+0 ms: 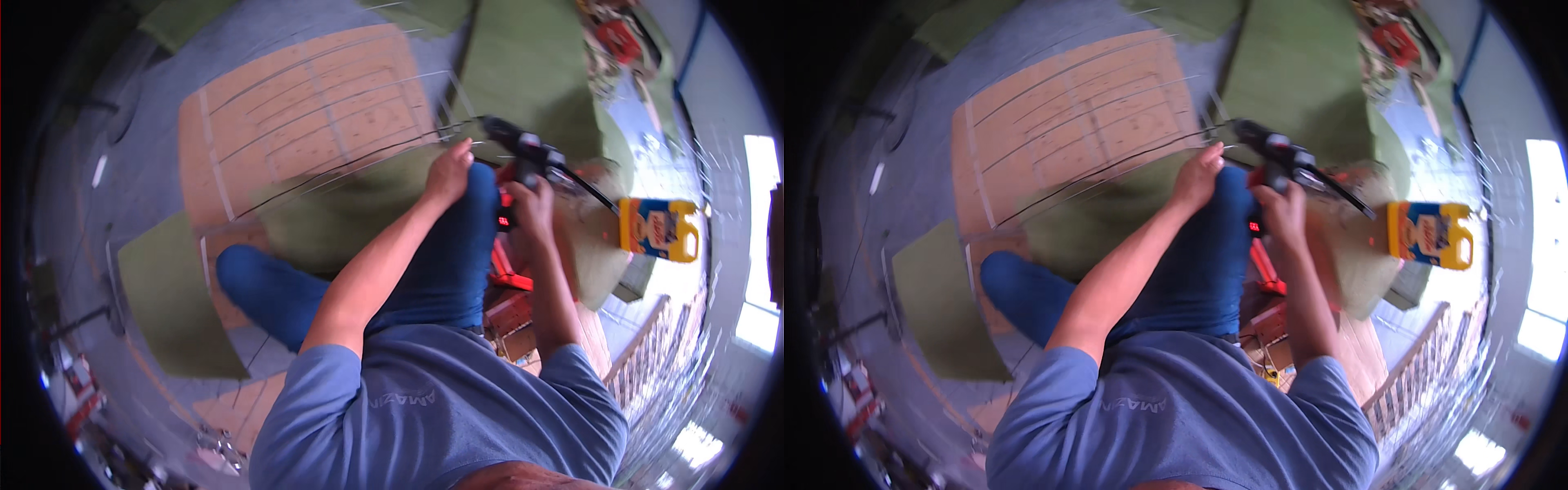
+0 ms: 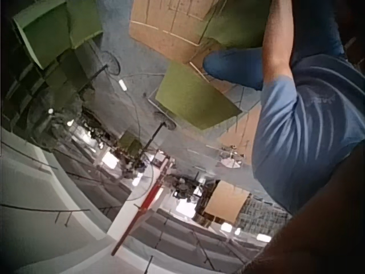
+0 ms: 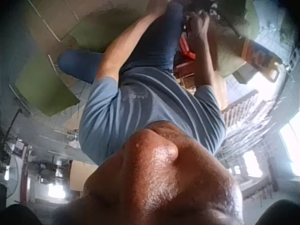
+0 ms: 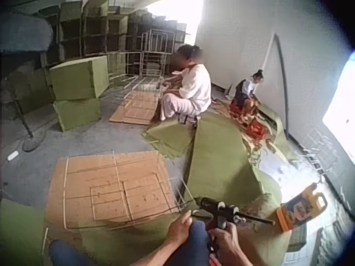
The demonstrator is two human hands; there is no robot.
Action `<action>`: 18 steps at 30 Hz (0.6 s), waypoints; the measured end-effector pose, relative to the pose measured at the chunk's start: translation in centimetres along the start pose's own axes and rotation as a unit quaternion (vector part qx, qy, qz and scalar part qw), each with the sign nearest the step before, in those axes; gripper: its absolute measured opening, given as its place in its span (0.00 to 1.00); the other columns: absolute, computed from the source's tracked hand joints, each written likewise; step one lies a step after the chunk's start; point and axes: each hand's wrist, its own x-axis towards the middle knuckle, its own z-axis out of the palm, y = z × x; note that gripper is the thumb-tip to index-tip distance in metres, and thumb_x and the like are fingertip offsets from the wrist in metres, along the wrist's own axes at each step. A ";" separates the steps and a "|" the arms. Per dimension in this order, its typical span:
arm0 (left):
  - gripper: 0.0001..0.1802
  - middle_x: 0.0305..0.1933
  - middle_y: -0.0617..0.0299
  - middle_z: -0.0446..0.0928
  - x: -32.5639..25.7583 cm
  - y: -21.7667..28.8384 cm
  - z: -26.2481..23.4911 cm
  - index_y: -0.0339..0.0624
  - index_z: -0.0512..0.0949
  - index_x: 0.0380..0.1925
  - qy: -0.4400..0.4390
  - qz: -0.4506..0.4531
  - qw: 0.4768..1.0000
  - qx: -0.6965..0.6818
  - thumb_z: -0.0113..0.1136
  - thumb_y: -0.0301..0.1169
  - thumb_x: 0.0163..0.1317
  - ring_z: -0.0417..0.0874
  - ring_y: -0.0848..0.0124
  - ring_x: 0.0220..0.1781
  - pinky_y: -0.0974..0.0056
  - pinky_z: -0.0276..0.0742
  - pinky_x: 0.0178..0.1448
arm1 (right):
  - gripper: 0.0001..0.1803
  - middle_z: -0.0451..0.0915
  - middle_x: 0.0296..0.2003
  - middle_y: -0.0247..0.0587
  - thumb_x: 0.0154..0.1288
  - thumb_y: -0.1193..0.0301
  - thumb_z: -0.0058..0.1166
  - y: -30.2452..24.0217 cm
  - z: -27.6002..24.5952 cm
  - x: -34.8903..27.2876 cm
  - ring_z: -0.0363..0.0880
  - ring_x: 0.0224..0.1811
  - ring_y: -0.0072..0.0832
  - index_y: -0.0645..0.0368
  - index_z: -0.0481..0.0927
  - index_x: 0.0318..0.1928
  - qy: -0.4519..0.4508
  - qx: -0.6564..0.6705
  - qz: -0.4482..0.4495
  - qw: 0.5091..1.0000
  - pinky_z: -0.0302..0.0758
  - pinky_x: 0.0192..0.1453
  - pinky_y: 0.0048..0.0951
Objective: Applying adhesive to foam sheets and attaching them to a metal wire frame.
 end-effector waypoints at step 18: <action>0.24 0.59 0.38 0.80 -12.6 -14.6 -27.4 0.29 0.78 0.53 0.271 -0.516 0.795 0.165 0.62 0.35 0.61 0.82 0.44 0.61 0.46 0.78 0.64 | 0.16 0.79 0.28 0.42 0.69 0.60 0.59 11.4 -27.3 -7.4 0.79 0.27 0.32 0.63 0.80 0.39 0.275 -0.048 0.171 0.945 0.81 0.38 0.34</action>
